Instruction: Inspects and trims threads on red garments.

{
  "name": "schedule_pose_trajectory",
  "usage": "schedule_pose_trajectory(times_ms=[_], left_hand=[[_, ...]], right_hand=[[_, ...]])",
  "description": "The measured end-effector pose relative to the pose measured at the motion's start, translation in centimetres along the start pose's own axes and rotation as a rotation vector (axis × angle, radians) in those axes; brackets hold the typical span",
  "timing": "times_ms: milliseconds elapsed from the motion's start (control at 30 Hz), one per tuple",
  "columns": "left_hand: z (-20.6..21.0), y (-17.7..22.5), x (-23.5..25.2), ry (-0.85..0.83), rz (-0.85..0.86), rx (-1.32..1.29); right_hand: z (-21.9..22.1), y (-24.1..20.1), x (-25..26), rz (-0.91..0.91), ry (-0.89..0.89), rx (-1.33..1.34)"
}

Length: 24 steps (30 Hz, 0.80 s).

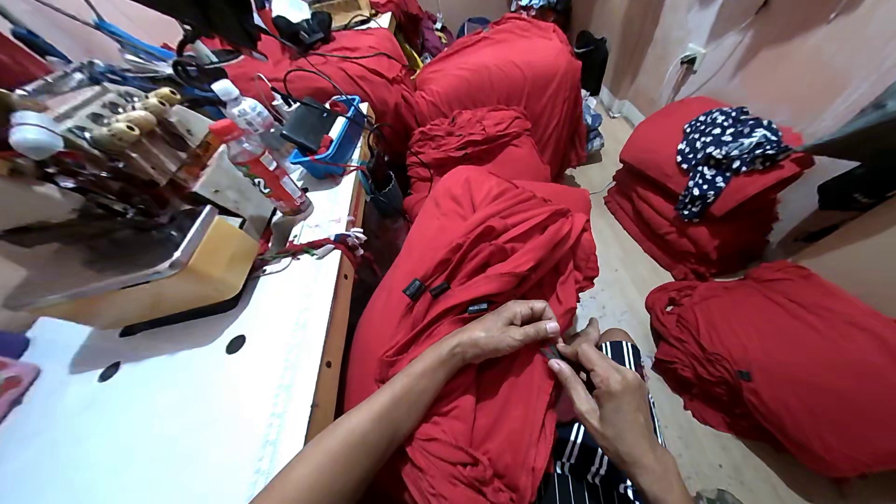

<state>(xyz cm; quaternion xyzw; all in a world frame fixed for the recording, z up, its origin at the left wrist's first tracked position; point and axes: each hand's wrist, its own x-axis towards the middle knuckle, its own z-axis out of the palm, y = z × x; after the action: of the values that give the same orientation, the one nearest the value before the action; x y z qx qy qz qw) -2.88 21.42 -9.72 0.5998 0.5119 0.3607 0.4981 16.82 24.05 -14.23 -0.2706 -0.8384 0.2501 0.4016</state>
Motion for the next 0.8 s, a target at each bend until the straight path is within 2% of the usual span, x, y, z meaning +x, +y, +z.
schedule_pose_trajectory(times_ms=[500, 600, 733, 800], left_hand=[[0.0, 0.3, -0.1, 0.003, -0.035, 0.012], [-0.1, 0.3, -0.1, 0.032, -0.054, -0.006], [-0.1, 0.3, -0.1, 0.032, -0.060, -0.026], [-0.1, 0.4, -0.1, 0.025, -0.054, -0.038]], right_hand=[[-0.1, 0.6, -0.2, 0.042, -0.005, 0.056], [-0.5, 0.9, -0.2, 0.179, 0.030, 0.240], [-0.7, 1.2, 0.4, 0.482, 0.002, 0.641], [-0.4, 1.0, 0.4, 0.497, -0.050, 0.673]])
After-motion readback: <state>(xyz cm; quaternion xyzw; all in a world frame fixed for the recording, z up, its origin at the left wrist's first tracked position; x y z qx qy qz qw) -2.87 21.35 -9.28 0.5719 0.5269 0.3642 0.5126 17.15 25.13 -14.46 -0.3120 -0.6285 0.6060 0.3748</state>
